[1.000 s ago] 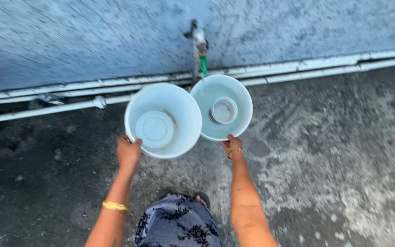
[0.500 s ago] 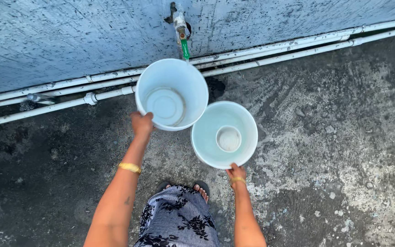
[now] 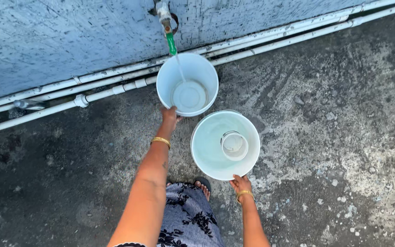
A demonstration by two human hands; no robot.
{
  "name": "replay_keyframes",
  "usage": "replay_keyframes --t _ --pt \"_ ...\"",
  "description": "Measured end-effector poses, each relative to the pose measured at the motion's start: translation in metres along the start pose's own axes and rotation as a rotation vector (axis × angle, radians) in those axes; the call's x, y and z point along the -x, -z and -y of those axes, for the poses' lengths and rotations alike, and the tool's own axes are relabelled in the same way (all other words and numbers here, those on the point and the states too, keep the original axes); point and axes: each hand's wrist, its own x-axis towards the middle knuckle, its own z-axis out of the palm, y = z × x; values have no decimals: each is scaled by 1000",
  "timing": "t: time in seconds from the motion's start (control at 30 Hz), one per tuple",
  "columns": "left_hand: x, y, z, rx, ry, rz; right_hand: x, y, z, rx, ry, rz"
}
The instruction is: The person fills a container with water from a tap, carries it across a rooftop garden, and pours the water into potted plants.
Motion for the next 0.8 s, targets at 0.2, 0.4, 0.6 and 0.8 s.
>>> replay_keyframes --t 0.2,0.4,0.6,0.8 --pt "20 25 26 140 -10 -28 -2 10 7 71 -22 12" --pt "117 47 118 13 441 -105 0 -5 -6 177 57 -102" --pt "155 29 167 131 682 -14 -13 -17 -25 -72 -72 -64" --pt "163 31 179 94 515 -93 -23 -13 -20 -90 7 27"
